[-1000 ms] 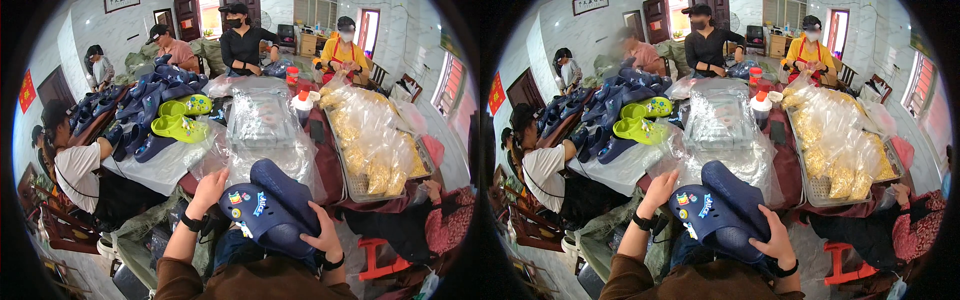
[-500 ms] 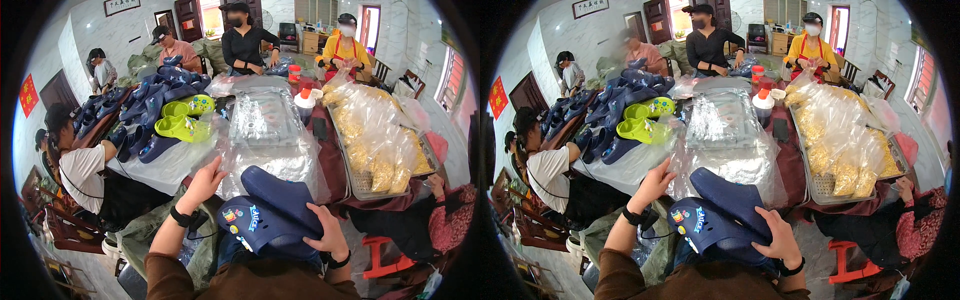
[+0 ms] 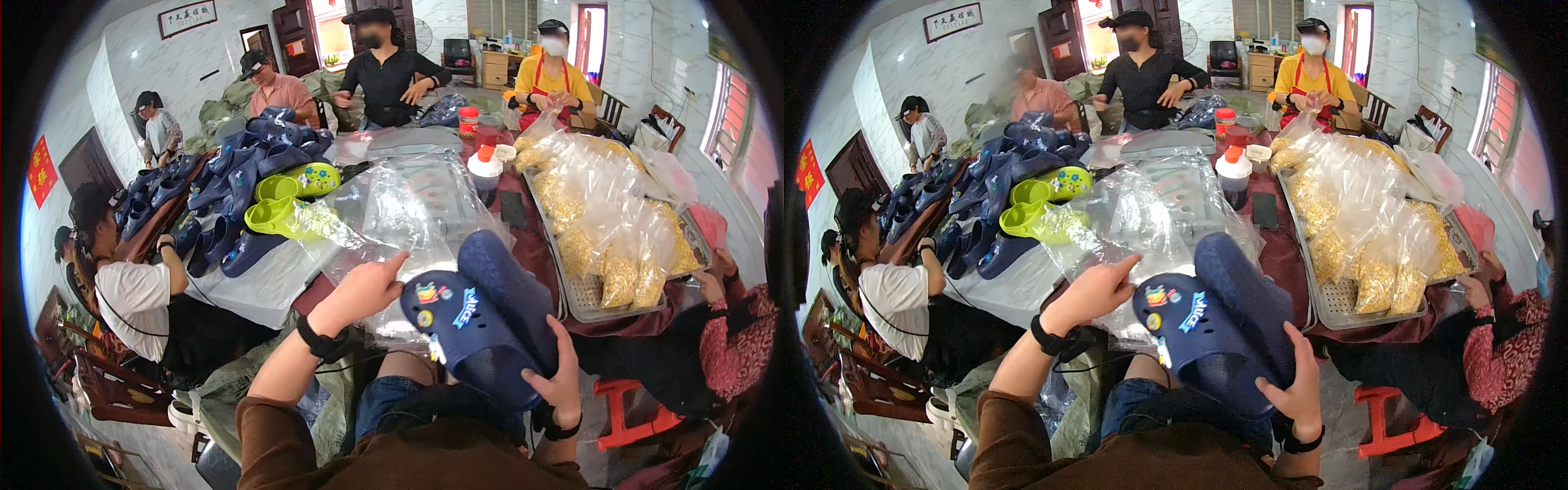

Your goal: Inspecting clogs and packing them into individual plastic bags, then placing the bags into a large sack.

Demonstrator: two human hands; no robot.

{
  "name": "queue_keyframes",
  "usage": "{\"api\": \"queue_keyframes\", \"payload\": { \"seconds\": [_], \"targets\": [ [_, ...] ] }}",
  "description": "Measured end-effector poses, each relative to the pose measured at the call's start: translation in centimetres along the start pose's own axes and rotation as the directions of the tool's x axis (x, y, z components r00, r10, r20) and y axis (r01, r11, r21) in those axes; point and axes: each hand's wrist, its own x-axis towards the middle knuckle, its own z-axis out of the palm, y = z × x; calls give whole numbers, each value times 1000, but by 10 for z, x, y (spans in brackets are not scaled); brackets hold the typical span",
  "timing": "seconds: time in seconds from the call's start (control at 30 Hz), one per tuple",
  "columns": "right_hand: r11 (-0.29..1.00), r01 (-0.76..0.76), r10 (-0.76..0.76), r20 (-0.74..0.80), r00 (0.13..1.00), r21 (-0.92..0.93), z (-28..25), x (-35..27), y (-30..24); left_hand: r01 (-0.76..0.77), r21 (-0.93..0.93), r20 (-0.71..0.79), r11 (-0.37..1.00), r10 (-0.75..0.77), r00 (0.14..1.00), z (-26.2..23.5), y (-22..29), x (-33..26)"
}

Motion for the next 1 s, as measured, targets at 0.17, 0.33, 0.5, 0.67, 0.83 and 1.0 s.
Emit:
{"api": "queue_keyframes", "payload": {
  "seconds": [0.17,0.33,0.5,0.67,0.83,1.0],
  "targets": [
    [966,28,-68,-148,987,-258,-15,-4,-3,-17,-236,-30,972,10,1000,33,14,40],
    [945,-7,-53,-176,983,-327,-8,-4,-12,69,-247,-128,967,-103,986,82,2,47],
    [919,15,-42,-61,997,-395,17,-5,-12,204,-303,-114,931,-248,962,86,-9,33],
    [928,83,-83,17,996,-363,43,-1,-17,245,-344,-152,907,-311,938,91,-32,21],
    [947,55,-74,-47,996,-317,57,15,-20,271,-459,-132,846,-366,921,85,-32,18],
    [943,131,-178,-131,975,-306,74,37,-11,205,-363,-262,909,-311,914,81,-33,20]
  ]
}}
